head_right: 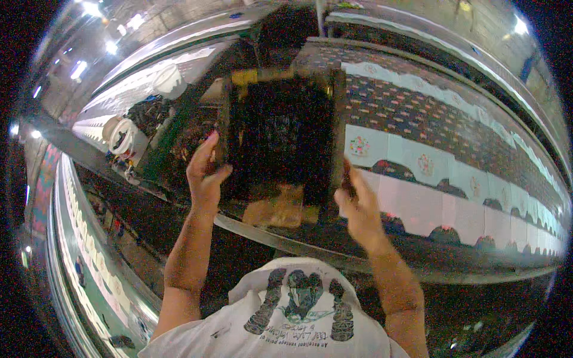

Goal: The person holds a wooden screen-printing frame and repeatedly rubs a dark viscous substance across its surface with a small wooden block. The person moves along a long table with patterned fabric laid out, then places a white sheet on the table and continues rubbing the frame.

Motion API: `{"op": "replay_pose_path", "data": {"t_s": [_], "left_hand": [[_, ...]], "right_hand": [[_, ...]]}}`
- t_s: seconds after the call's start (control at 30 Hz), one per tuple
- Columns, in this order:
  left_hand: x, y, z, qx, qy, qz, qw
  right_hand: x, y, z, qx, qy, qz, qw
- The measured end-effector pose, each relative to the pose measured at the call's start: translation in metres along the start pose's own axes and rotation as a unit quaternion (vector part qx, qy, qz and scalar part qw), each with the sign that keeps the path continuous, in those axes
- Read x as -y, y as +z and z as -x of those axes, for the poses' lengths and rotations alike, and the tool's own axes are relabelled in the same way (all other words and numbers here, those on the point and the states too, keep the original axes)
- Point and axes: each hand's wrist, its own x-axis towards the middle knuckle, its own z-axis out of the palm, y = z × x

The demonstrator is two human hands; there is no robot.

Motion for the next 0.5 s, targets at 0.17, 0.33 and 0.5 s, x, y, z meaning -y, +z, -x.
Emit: {"op": "replay_pose_path", "data": {"t_s": [0.17,0.33,0.5], "left_hand": [[-0.004,-0.019,-0.086,0.047,0.107,-0.045,0.992],[0.083,-0.047,-0.08,0.072,0.016,0.026,0.997],[0.182,-0.07,0.013,0.123,-0.068,0.061,0.988]], "right_hand": [[0.021,0.038,-0.068,-0.122,-0.093,-0.045,0.987],[0.0,0.097,-0.052,-0.166,0.073,0.124,0.975],[-0.089,0.143,0.018,-0.152,0.159,0.169,0.961]]}}
